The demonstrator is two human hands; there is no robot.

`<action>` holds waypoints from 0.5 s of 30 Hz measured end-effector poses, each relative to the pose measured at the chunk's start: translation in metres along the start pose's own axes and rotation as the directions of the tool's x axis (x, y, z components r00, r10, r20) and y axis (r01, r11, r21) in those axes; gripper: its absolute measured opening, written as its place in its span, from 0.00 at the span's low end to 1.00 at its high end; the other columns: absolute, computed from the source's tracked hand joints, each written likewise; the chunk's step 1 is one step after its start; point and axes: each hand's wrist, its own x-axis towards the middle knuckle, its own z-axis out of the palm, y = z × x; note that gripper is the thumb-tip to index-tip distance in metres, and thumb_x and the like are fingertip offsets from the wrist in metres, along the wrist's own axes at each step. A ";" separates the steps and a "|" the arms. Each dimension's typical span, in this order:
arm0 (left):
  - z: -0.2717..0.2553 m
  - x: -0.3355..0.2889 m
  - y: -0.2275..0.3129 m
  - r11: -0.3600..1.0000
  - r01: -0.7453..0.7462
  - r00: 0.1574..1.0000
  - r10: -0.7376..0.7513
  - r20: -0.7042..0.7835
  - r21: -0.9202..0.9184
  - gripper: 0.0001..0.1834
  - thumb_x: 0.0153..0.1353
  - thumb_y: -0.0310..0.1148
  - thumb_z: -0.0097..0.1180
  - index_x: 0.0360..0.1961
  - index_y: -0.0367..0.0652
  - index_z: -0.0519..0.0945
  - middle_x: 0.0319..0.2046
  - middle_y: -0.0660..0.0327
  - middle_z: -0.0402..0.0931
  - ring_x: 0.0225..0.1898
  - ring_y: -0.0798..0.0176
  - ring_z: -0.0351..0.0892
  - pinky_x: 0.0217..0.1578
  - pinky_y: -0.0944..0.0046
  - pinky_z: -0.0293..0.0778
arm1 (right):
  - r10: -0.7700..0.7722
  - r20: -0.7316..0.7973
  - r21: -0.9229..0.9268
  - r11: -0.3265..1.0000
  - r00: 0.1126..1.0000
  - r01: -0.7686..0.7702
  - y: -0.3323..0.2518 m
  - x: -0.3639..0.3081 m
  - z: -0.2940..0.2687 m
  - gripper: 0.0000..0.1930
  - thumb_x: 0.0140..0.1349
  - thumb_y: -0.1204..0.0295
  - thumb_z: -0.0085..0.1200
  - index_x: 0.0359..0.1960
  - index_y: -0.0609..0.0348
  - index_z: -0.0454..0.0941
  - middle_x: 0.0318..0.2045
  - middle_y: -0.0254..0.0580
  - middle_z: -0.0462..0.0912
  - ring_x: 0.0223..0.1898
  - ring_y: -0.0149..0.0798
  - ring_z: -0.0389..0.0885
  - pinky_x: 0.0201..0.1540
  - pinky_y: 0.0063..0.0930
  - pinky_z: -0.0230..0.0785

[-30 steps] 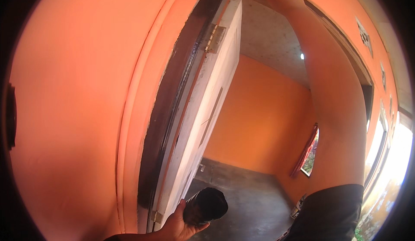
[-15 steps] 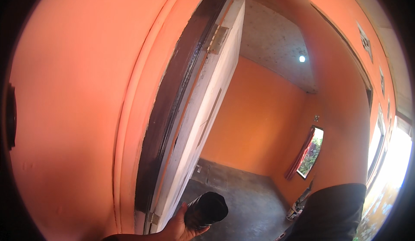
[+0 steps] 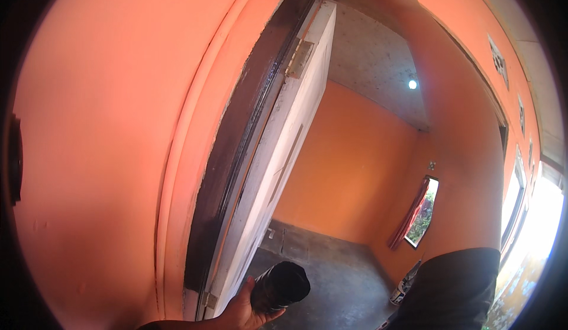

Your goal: The person paints the door frame black using a paintbrush and a small paint can. They repeatedly dip the brush into the can and apply paint to the top and side sections of the frame.

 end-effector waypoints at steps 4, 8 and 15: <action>-0.002 0.000 -0.001 1.000 -0.004 1.000 0.005 0.029 -0.011 0.27 0.73 0.56 0.35 0.62 0.50 0.68 0.57 0.57 0.75 0.56 0.54 0.76 0.52 0.47 0.77 | 0.068 0.133 -0.145 0.988 0.989 -0.048 0.006 -0.008 -0.009 0.06 0.60 0.70 0.55 0.34 0.56 0.82 0.34 0.47 0.84 0.41 0.49 0.83 0.44 0.39 0.75; -0.005 0.003 -0.003 0.999 0.004 0.998 -0.006 -0.056 -0.034 0.27 0.73 0.57 0.36 0.62 0.51 0.69 0.56 0.58 0.76 0.55 0.55 0.76 0.51 0.47 0.77 | 0.102 0.084 0.000 0.995 0.991 -0.102 -0.008 0.001 -0.013 0.06 0.59 0.71 0.56 0.36 0.55 0.83 0.34 0.47 0.84 0.40 0.49 0.83 0.44 0.38 0.75; -0.016 0.009 -0.006 1.000 -0.011 1.000 0.010 -0.009 -0.029 0.27 0.72 0.57 0.38 0.60 0.51 0.71 0.54 0.59 0.77 0.53 0.56 0.77 0.50 0.48 0.77 | 0.058 0.078 0.030 0.998 0.995 -0.061 0.005 -0.005 -0.006 0.07 0.58 0.72 0.55 0.36 0.57 0.83 0.32 0.49 0.85 0.36 0.50 0.84 0.43 0.38 0.76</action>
